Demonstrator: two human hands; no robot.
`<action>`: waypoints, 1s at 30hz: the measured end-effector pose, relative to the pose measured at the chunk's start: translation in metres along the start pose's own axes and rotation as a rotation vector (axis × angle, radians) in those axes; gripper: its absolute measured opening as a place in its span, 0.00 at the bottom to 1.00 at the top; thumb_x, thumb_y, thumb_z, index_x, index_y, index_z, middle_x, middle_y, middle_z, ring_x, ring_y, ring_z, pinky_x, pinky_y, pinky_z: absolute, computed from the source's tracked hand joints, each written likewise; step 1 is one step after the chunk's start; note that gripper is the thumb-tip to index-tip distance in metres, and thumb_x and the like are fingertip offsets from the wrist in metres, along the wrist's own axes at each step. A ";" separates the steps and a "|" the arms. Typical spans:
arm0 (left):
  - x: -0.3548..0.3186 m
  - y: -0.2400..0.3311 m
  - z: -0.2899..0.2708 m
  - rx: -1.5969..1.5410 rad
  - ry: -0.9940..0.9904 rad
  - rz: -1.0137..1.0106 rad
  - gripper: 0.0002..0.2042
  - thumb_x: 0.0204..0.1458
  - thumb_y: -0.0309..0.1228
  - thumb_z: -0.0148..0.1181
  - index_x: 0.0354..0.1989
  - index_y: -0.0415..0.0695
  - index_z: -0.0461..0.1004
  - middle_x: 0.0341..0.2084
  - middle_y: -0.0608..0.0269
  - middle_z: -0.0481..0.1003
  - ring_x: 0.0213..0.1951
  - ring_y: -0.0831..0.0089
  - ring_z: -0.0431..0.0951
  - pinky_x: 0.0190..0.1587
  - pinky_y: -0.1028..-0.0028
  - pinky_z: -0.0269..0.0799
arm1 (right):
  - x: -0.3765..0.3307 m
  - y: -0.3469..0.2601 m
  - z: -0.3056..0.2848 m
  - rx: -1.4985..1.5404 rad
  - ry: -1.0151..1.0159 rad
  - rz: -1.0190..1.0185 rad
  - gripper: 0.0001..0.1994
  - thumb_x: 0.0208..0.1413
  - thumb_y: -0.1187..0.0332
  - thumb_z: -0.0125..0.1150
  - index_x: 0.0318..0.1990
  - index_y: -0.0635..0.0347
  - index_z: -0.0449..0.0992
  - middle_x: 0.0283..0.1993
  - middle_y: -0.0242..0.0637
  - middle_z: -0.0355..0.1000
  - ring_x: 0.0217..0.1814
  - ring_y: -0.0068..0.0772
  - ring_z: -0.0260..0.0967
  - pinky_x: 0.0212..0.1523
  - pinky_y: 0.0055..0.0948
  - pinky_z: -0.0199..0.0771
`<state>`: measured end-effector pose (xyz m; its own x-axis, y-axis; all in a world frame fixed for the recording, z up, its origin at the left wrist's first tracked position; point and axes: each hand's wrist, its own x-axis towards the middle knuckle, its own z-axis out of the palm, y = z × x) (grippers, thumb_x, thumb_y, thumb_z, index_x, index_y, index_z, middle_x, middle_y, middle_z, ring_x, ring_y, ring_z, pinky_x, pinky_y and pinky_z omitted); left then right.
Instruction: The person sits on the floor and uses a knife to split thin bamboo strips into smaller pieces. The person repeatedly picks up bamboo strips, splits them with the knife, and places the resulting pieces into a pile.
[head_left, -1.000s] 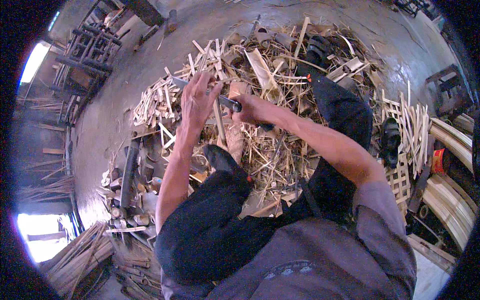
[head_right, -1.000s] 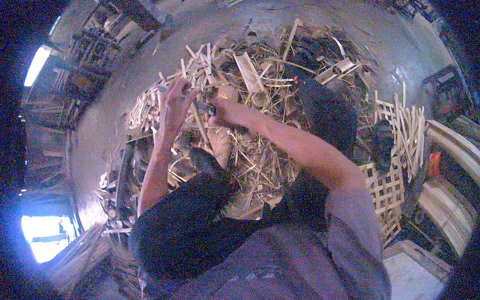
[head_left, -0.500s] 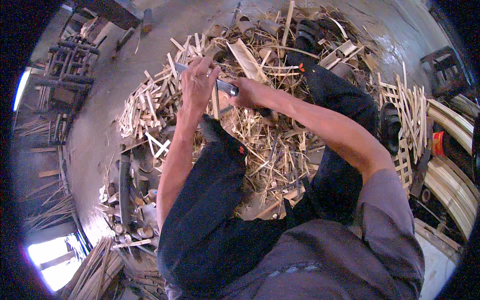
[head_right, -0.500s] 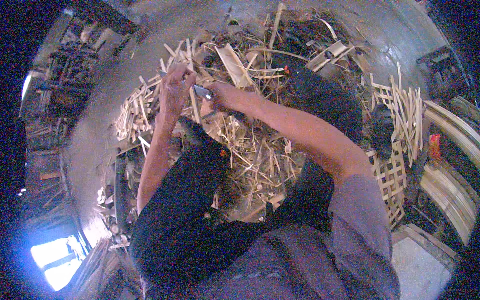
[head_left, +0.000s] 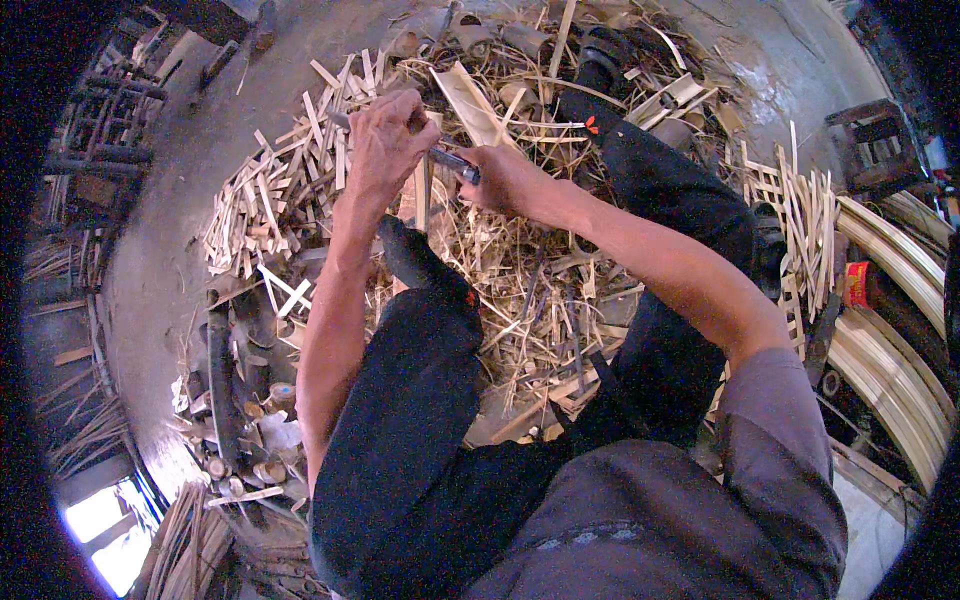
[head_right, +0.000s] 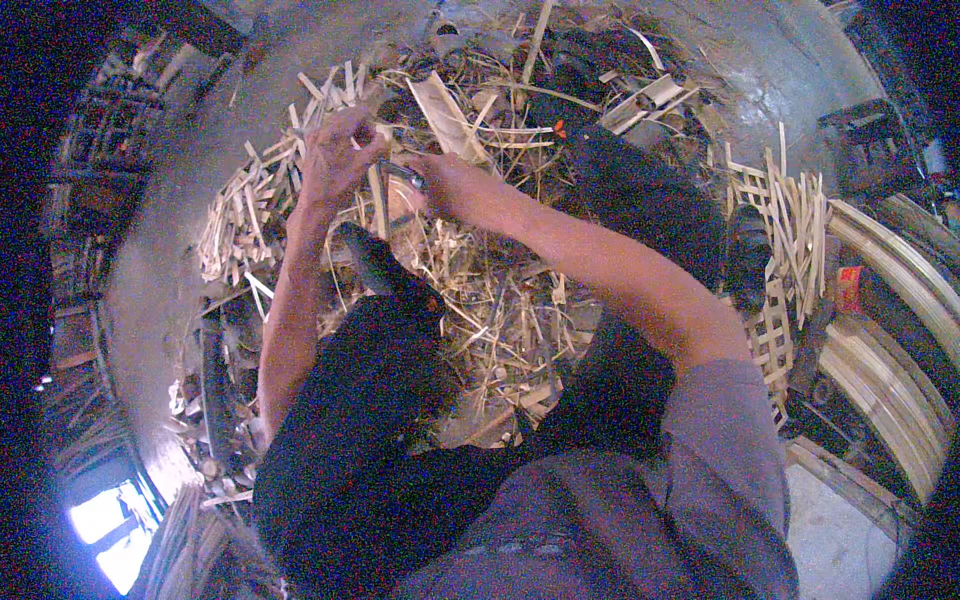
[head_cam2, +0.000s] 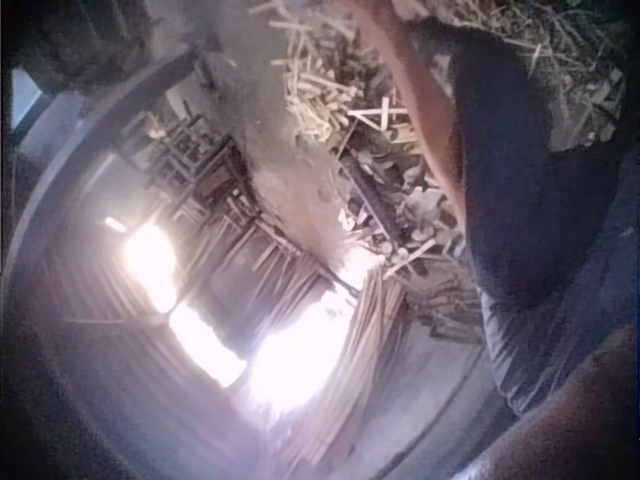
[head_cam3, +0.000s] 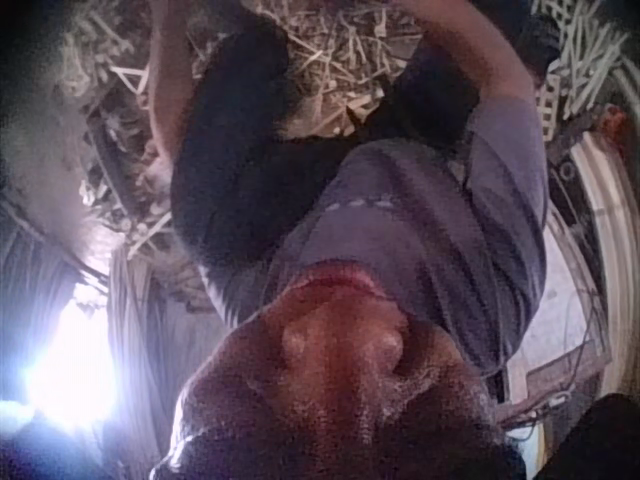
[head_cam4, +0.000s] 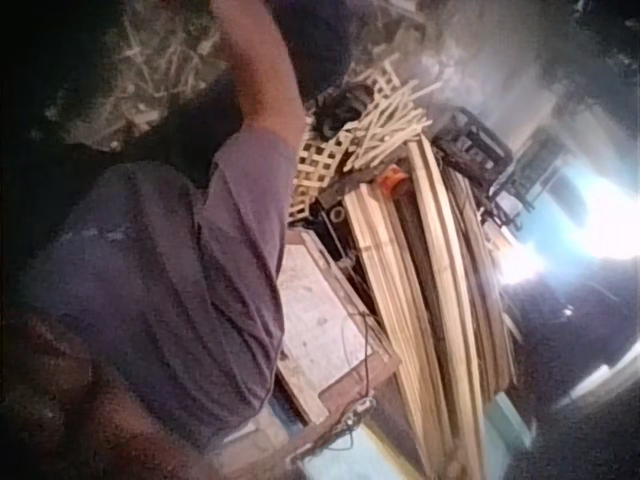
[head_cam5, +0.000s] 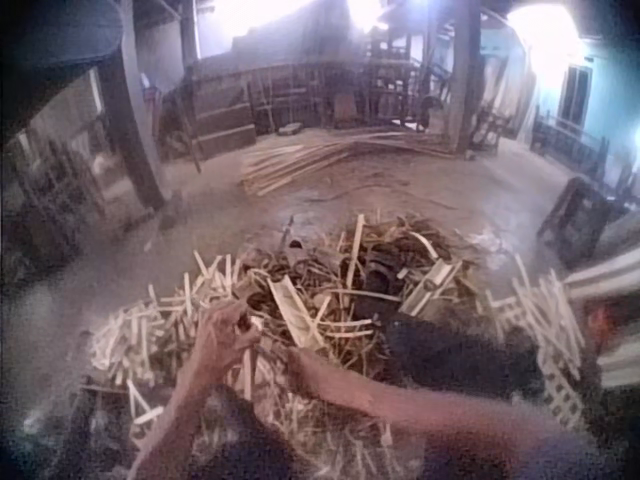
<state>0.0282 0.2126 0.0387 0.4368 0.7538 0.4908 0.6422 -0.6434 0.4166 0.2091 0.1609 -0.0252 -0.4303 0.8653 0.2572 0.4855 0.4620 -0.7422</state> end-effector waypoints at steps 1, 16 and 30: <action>0.002 0.001 0.001 0.004 0.003 0.015 0.10 0.39 0.33 0.59 0.22 0.39 0.67 0.20 0.56 0.71 0.25 0.59 0.72 0.30 0.64 0.65 | -0.001 0.009 0.004 -0.062 0.034 -0.025 0.12 0.49 0.67 0.57 0.39 0.63 0.71 0.21 0.36 0.70 0.20 0.32 0.69 0.23 0.33 0.69; -0.018 0.019 -0.020 0.003 0.041 -0.117 0.09 0.39 0.30 0.59 0.22 0.37 0.69 0.19 0.57 0.70 0.24 0.63 0.72 0.30 0.67 0.66 | -0.020 -0.003 0.052 0.051 -0.096 0.137 0.12 0.43 0.62 0.56 0.26 0.64 0.70 0.19 0.45 0.69 0.20 0.39 0.67 0.27 0.40 0.67; -0.028 0.016 -0.010 -0.086 -0.021 -0.342 0.16 0.51 0.42 0.59 0.32 0.38 0.72 0.19 0.54 0.71 0.23 0.66 0.70 0.30 0.68 0.67 | -0.033 0.006 0.076 0.353 -0.468 0.278 0.09 0.47 0.65 0.56 0.29 0.61 0.70 0.17 0.35 0.68 0.14 0.26 0.64 0.16 0.32 0.64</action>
<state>0.0200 0.1801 0.0387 0.2193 0.9294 0.2968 0.6981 -0.3619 0.6177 0.1684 0.1208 -0.0856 -0.6495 0.7304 -0.2112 0.3810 0.0722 -0.9218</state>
